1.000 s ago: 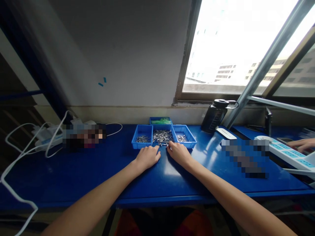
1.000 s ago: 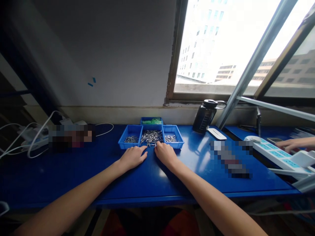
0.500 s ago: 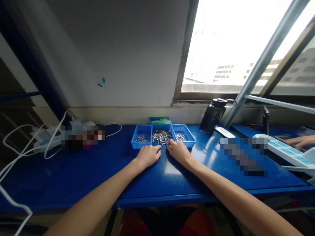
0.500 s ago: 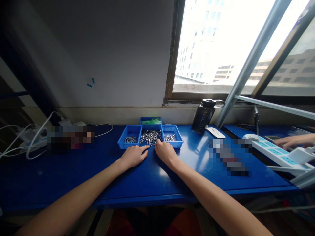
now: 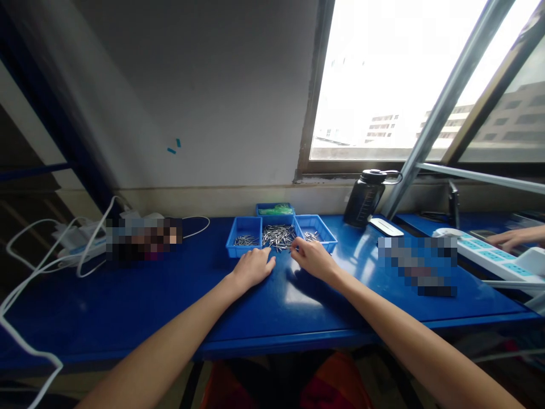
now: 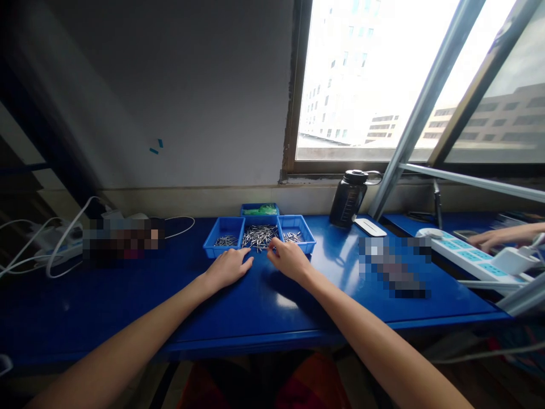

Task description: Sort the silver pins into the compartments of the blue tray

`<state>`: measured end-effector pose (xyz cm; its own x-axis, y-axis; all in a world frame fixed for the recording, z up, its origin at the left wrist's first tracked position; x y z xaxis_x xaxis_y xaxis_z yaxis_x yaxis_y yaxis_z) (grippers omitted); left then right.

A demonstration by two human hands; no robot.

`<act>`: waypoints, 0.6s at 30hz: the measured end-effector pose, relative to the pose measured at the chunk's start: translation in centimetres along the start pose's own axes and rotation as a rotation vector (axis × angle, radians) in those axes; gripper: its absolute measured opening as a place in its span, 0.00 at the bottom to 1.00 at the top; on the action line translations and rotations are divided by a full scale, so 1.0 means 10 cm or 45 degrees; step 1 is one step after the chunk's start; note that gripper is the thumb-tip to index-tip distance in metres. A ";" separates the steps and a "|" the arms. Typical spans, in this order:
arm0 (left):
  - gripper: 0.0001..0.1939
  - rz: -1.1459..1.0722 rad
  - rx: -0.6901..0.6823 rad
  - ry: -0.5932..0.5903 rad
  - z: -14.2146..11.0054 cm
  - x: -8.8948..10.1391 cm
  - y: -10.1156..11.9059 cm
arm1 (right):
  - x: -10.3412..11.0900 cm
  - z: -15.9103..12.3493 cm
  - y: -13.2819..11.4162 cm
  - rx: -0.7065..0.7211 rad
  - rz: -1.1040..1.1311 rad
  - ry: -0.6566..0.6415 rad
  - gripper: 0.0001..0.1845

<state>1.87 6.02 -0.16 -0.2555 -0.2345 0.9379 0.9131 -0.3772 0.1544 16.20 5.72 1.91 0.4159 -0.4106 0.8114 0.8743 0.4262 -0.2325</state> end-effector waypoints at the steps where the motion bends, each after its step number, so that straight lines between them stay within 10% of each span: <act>1: 0.21 -0.017 0.002 0.004 0.00 0.00 -0.01 | 0.00 -0.01 0.00 0.019 0.053 -0.027 0.09; 18: 0.13 -0.015 -0.183 0.000 -0.02 0.05 0.07 | -0.11 -0.04 0.02 0.158 0.364 -0.164 0.07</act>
<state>2.35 5.49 0.37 -0.2657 -0.2293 0.9364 0.8554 -0.5040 0.1193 16.06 5.94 0.78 0.5977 -0.1582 0.7860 0.6864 0.6076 -0.3996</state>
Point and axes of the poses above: each hand's wrist, its own z-axis towards the middle knuckle, its own x-axis out of the back of the hand, y = z × x, the point moved 6 cm from there along z, towards the middle knuckle, and after that the axes turned 12 degrees about y, right-handed, at the moved point
